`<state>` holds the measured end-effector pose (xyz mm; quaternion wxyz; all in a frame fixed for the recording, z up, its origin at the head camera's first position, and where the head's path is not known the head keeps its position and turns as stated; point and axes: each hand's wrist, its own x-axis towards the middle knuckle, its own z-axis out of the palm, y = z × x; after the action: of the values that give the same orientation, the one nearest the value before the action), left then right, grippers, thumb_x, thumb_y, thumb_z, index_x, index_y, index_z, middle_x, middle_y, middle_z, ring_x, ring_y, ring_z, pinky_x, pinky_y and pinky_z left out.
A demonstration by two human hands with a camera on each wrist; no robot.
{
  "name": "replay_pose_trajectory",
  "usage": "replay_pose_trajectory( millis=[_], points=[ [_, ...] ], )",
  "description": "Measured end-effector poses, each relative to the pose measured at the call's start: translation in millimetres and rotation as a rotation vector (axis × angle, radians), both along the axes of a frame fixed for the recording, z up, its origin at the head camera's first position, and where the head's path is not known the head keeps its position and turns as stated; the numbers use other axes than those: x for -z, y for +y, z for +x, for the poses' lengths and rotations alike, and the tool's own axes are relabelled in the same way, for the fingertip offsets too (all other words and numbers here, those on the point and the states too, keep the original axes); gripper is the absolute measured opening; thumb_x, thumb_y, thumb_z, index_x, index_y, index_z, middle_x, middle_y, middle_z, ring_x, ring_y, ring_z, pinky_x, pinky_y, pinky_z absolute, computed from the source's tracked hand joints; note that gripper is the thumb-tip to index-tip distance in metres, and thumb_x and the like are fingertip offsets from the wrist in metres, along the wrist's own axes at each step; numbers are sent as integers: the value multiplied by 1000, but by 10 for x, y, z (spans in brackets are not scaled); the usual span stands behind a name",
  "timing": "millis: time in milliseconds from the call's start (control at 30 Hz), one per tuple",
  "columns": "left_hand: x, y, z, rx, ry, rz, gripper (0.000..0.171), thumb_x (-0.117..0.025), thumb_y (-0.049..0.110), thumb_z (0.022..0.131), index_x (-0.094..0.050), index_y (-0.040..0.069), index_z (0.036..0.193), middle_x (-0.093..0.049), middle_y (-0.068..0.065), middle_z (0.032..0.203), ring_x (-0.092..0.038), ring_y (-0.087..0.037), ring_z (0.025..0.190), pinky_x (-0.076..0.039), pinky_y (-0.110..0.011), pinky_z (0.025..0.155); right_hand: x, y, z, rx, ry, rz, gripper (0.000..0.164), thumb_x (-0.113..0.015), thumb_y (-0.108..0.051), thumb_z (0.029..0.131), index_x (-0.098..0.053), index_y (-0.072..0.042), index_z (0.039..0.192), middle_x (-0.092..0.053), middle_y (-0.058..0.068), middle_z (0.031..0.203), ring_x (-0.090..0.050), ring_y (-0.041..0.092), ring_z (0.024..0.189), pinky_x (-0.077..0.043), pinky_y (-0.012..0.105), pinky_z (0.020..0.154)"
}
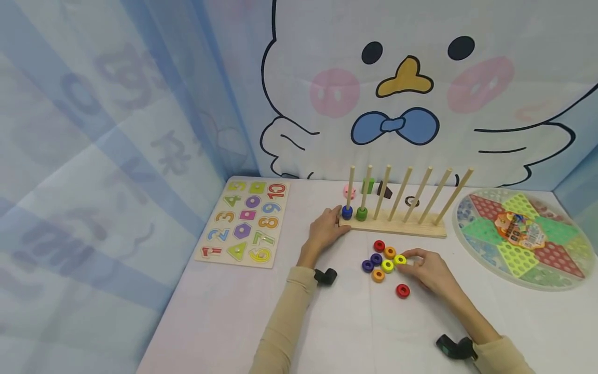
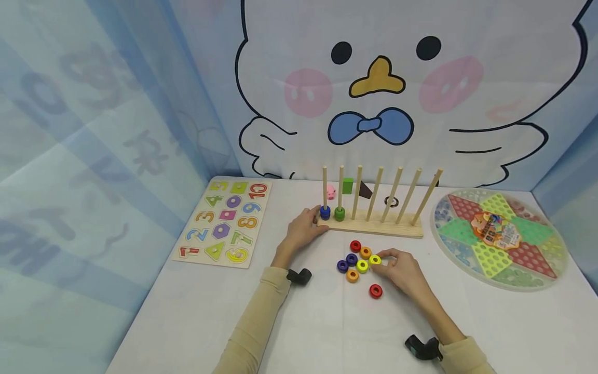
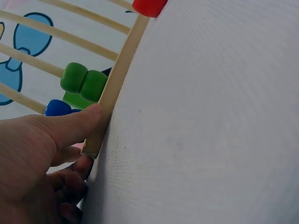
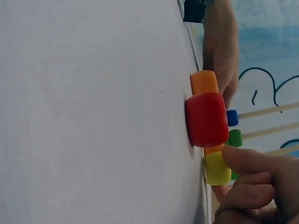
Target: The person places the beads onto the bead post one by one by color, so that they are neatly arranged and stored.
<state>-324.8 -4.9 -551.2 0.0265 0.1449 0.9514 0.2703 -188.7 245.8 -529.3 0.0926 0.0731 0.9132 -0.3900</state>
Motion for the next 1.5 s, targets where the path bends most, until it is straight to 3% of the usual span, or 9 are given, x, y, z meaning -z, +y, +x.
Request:
replay_pose_trajectory(
  millis=[200,367,833,967,1133,1500],
  points=[
    [-9,9,-5,1,-3,-5,72,-65,49,85,-42,16,144,-52,3,95,-49,-10,77,-41,-29,66,-142,-27,-22,12,8,-2,57,-71,-37,83,-57,2,122,-38,-4,49,-33,12,42,-27,27,41],
    [-11,7,-9,-4,-11,-2,72,-65,49,86,-42,16,145,-51,4,93,-49,-9,76,-39,-27,64,-386,-92,-132,2,62,-14,59,-70,-42,84,-56,-1,124,-38,-3,48,-32,12,41,-26,27,39],
    [-6,-6,17,9,-12,11,71,-67,47,85,-43,16,144,-50,5,91,-49,-9,76,-39,-27,63,-1506,-375,-557,-43,397,-6,58,-65,-48,87,-58,-4,124,-41,2,51,-34,15,41,-26,29,38],
    [-15,-17,3,9,-3,7,71,-67,48,85,-42,16,144,-50,5,90,-48,-9,75,-38,-26,62,-1718,-397,-661,-32,473,-17,54,-66,-45,87,-59,-7,124,-42,3,51,-37,14,41,-27,30,37],
    [-2,-15,-12,10,2,12,72,-67,48,85,-43,16,144,-50,5,90,-48,-9,75,-38,-27,61,-1731,-409,-769,8,517,-13,55,-65,-48,86,-60,-8,124,-41,5,51,-34,15,40,-25,30,36],
    [10,-22,-16,18,11,-4,72,-66,49,85,-42,15,144,-50,4,91,-48,-9,75,-39,-26,62,-1581,-431,-863,19,496,46,59,-63,-49,87,-58,-5,126,-42,2,50,-35,17,37,-27,31,36]
  ],
)
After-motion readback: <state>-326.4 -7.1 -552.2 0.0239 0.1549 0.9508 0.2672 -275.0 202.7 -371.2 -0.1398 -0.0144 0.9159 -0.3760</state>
